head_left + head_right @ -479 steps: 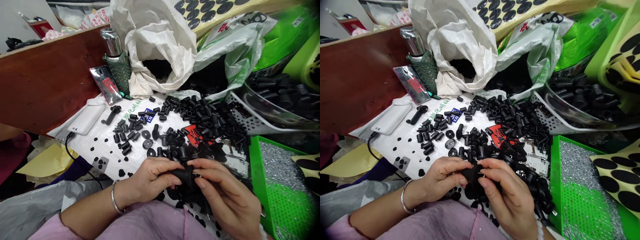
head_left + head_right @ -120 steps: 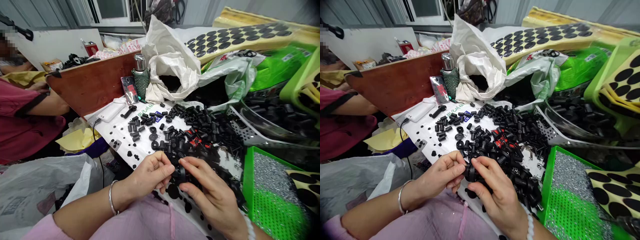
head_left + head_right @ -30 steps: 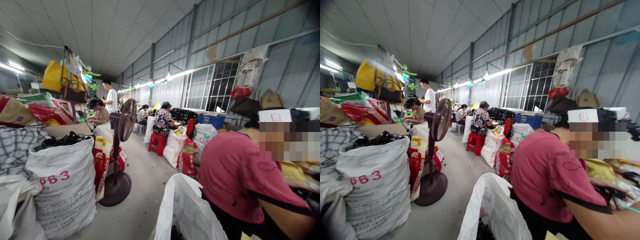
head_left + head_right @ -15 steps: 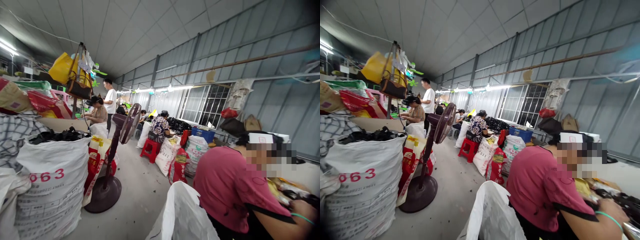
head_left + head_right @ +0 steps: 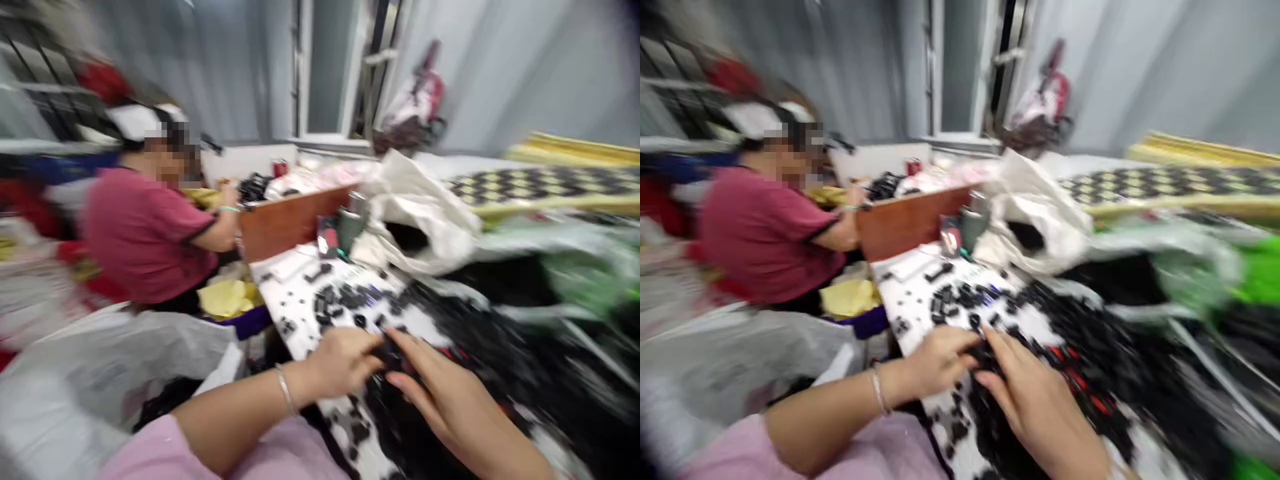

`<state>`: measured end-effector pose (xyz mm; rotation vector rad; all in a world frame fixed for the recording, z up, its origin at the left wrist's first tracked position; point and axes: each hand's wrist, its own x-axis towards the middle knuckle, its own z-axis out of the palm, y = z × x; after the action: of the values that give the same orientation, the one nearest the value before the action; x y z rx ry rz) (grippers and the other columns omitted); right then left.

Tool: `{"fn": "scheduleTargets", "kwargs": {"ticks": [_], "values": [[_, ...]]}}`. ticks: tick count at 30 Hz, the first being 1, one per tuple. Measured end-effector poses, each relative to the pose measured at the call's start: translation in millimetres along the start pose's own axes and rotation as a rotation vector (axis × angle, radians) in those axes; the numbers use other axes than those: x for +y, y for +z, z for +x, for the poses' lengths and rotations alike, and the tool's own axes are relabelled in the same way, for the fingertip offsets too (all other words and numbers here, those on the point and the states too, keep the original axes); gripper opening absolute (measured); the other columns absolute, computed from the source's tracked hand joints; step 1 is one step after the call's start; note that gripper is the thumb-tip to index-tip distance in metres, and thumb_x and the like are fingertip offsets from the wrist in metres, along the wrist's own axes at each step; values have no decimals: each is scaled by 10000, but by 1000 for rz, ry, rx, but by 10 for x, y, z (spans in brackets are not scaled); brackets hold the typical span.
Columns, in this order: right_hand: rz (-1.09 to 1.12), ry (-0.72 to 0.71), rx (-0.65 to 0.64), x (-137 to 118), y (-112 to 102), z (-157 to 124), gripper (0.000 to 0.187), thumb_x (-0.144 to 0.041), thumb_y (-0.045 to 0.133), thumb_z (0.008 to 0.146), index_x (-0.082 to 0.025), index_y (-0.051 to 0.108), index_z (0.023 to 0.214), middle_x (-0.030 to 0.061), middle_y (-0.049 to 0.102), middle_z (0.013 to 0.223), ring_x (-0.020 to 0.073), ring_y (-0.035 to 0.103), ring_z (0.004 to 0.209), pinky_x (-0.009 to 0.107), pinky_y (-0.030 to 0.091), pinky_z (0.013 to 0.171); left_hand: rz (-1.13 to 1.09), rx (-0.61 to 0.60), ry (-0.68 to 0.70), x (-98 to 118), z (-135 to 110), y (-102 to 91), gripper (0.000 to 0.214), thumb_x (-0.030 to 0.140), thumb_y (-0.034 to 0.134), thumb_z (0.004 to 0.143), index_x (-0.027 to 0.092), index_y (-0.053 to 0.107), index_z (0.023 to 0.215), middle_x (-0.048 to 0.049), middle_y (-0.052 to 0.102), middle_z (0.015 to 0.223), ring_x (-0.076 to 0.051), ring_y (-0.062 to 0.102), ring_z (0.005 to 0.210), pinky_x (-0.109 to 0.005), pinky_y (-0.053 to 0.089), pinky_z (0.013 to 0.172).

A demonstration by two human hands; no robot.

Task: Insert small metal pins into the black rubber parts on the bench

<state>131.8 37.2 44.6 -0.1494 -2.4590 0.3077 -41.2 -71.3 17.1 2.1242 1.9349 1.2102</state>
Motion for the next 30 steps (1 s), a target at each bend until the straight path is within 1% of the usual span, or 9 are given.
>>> {"fn": "scheduleTargets", "kwargs": {"ticks": [1, 4, 7, 10, 13, 16, 23, 26, 30], "values": [[-94, 99, -105, 40, -64, -116, 416, -358, 446, 891, -190, 425, 1272, 94, 582, 1155, 188, 606, 964, 298, 538, 775, -61, -11, 8, -57, 59, 123, 222, 281, 487, 883, 152, 559, 1048, -73, 603, 970, -167, 586, 839, -342, 500, 755], [-252, 307, -170, 103, -231, -401, 441, -372, 400, 903, -168, 387, 1293, 106, 525, 1240, 203, 573, 1047, 338, 514, 864, -125, 27, -46, -297, 169, 209, 210, 244, 482, 875, 147, 577, 1034, -95, 603, 943, -191, 574, 869, -349, 481, 783], [-338, 385, -163, 64, -345, -684, 415, -387, 405, 898, -190, 417, 1262, 86, 555, 1204, 201, 581, 1036, 344, 525, 855, -83, 41, -75, -471, 226, 149, 207, 234, 508, 854, 144, 588, 1022, -97, 578, 945, -200, 559, 889, -350, 476, 782], [-387, 399, -150, -37, -379, -887, 387, -386, 404, 898, -194, 441, 1233, 81, 578, 1174, 198, 593, 1015, 333, 540, 830, -25, -12, -54, -491, 270, 202, 195, 247, 552, 823, 141, 617, 973, -107, 575, 969, -230, 541, 936, -401, 447, 839], [-398, 438, -134, -135, -408, -931, 374, -370, 405, 902, -179, 452, 1220, 90, 574, 1179, 193, 586, 1027, 310, 538, 833, -7, -92, -11, -455, 316, 329, 239, 292, 588, 797, 133, 630, 970, -136, 568, 1056, -278, 511, 1013, -481, 390, 905], [-405, 471, -113, -150, -491, -902, 358, -364, 402, 905, -187, 464, 1210, 85, 576, 1173, 198, 572, 1046, 315, 525, 852, 44, -131, 5, -508, 348, 381, 341, 349, 582, 801, 138, 591, 1068, -154, 529, 1160, -301, 467, 1097, -532, 324, 963], [-407, 578, -66, 112, -632, -1012, 349, -411, 406, 889, -222, 510, 1164, 66, 583, 1149, 216, 597, 986, 336, 519, 816, 151, -71, -108, -933, 368, 235, 257, 323, 501, 844, 162, 618, 1007, -111, 578, 1103, -251, 526, 1055, -438, 414, 924], [-460, 613, -139, 278, -633, -1030, 341, -386, 383, 903, -180, 533, 1131, 88, 594, 1125, 215, 588, 996, 338, 491, 843, 122, -81, -104, -981, 364, 214, 275, 346, 506, 838, 152, 618, 998, -112, 590, 1087, -248, 540, 1030, -431, 420, 920], [-590, 791, -300, 512, -726, -1096, 316, -300, 354, 912, -154, 555, 1108, 97, 616, 1069, 222, 593, 960, 351, 491, 804, 115, -96, -52, -961, 377, 257, 306, 403, 496, 831, 180, 611, 1006, -100, 589, 1099, -263, 541, 1025, -444, 416, 910]]}}
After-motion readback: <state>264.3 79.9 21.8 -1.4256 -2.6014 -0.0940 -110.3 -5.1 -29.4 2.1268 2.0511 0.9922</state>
